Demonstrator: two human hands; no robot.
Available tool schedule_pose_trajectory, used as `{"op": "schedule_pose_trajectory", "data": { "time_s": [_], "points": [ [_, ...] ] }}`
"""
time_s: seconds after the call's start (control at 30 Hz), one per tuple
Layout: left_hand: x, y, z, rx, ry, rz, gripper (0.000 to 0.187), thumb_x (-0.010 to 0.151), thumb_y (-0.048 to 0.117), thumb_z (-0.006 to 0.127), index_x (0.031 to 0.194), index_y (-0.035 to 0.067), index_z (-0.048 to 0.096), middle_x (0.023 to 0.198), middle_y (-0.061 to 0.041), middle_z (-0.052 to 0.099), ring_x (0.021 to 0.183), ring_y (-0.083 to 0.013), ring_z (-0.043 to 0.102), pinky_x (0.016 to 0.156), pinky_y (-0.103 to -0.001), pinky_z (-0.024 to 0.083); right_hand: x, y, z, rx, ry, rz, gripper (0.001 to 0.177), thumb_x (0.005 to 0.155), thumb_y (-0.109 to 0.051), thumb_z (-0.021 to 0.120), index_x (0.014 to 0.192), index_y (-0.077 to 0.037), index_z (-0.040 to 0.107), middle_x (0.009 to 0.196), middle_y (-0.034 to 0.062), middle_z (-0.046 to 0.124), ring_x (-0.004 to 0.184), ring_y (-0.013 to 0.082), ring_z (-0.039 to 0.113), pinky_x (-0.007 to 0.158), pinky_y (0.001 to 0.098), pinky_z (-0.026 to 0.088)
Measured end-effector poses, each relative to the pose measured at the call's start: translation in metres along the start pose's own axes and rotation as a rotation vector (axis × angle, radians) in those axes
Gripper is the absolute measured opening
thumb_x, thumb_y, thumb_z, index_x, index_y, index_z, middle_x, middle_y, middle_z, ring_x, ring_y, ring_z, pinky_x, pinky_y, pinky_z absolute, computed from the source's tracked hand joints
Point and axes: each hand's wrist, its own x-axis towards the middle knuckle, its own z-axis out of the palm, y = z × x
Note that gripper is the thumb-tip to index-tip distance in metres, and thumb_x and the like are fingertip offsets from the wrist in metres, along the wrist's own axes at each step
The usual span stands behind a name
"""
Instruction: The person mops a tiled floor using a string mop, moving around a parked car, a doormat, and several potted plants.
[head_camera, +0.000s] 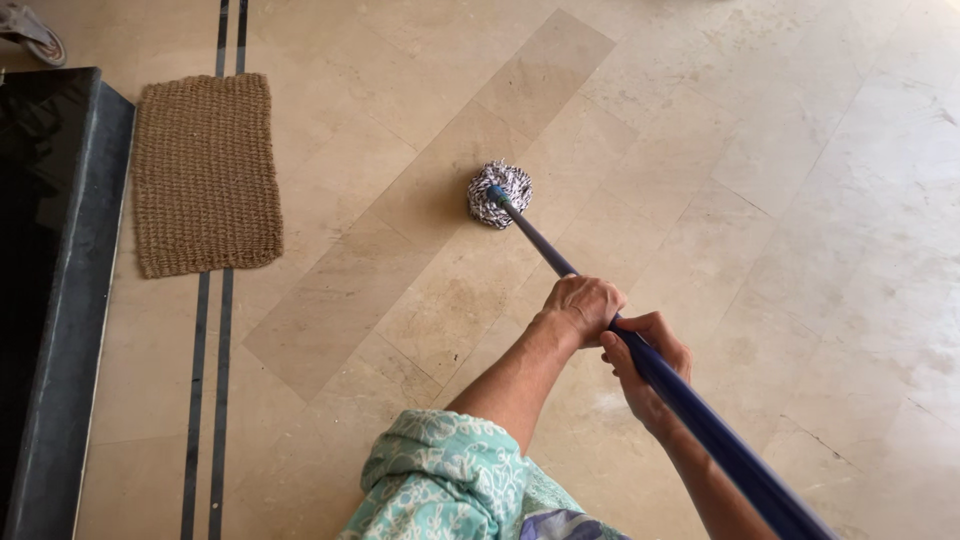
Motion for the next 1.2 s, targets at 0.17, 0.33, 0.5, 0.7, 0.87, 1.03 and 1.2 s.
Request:
{"op": "schedule_pose_trajectory", "data": {
  "time_s": [0.17,0.33,0.5,0.7,0.87,1.03,1.2],
  "points": [
    [-0.048,-0.015,0.011,-0.071,0.097,-0.085,0.009,0.087,0.019,0.068,0.083,0.012,0.073,0.093,-0.01,0.076,0.092,-0.0259,0.075,0.082,-0.039,0.061,-0.021,-0.013,0.021,0.018,-0.095,0.028,0.023,0.088,-0.018,0.073,0.102,-0.003,0.063,0.078,0.0115,0.076,0.069,0.0142,0.076,0.055,0.0288,0.06],
    [-0.134,-0.064,0.008,-0.105,0.117,-0.182,0.011,0.086,0.02,0.068,0.083,0.01,0.071,0.094,-0.012,0.075,0.09,-0.0268,0.075,0.081,-0.04,0.061,-0.054,-0.048,0.079,0.037,-0.25,-0.027,0.023,0.087,-0.018,0.073,0.103,-0.004,0.063,0.075,0.0097,0.076,0.068,0.0133,0.075,0.055,0.0275,0.06],
    [-0.266,-0.112,0.012,-0.128,0.318,-0.22,0.008,0.078,0.017,0.071,0.08,0.009,0.071,0.092,-0.014,0.074,0.093,-0.0328,0.072,0.08,-0.044,0.058,-0.116,-0.096,0.159,0.024,-0.398,-0.081,0.024,0.084,-0.014,0.074,0.102,-0.004,0.063,0.07,0.0101,0.075,0.062,0.0139,0.073,0.058,0.028,0.058],
    [-0.405,-0.152,0.007,-0.173,0.312,-0.32,0.022,0.08,0.02,0.074,0.096,0.008,0.067,0.099,-0.015,0.071,0.094,-0.0335,0.071,0.083,-0.045,0.056,-0.182,-0.155,0.227,-0.005,-0.548,-0.145,0.028,0.08,-0.015,0.076,0.104,-0.005,0.066,0.07,0.0113,0.073,0.06,0.0164,0.069,0.056,0.0323,0.054],
    [-0.465,-0.196,0.033,-0.397,0.324,-0.72,0.07,0.069,0.02,0.088,0.129,0.01,0.054,0.12,-0.021,0.056,0.102,-0.0385,0.066,0.085,-0.046,0.057,-0.215,-0.189,0.255,-0.115,-0.639,-0.161,0.034,0.079,-0.015,0.075,0.111,-0.009,0.072,0.074,0.0114,0.075,0.06,0.0176,0.07,0.056,0.0345,0.056],
    [-0.43,-0.194,0.073,-0.351,0.379,-0.787,0.035,0.081,0.015,0.079,0.112,0.004,0.064,0.115,-0.031,0.06,0.098,-0.0426,0.07,0.086,-0.047,0.059,-0.227,-0.181,0.233,-0.051,-0.534,-0.275,0.031,0.077,-0.012,0.079,0.108,-0.009,0.077,0.081,0.0071,0.077,0.063,0.0151,0.074,0.057,0.032,0.059],
    [-0.349,-0.128,0.076,-0.364,0.248,-0.687,0.028,0.089,0.013,0.073,0.111,-0.001,0.065,0.118,-0.035,0.06,0.094,-0.0387,0.073,0.082,-0.041,0.063,-0.214,-0.167,0.145,-0.208,-0.391,-0.061,0.032,0.078,-0.014,0.08,0.11,-0.012,0.078,0.064,0.0056,0.074,0.052,0.0118,0.067,0.049,0.0291,0.054]
  ]
}}
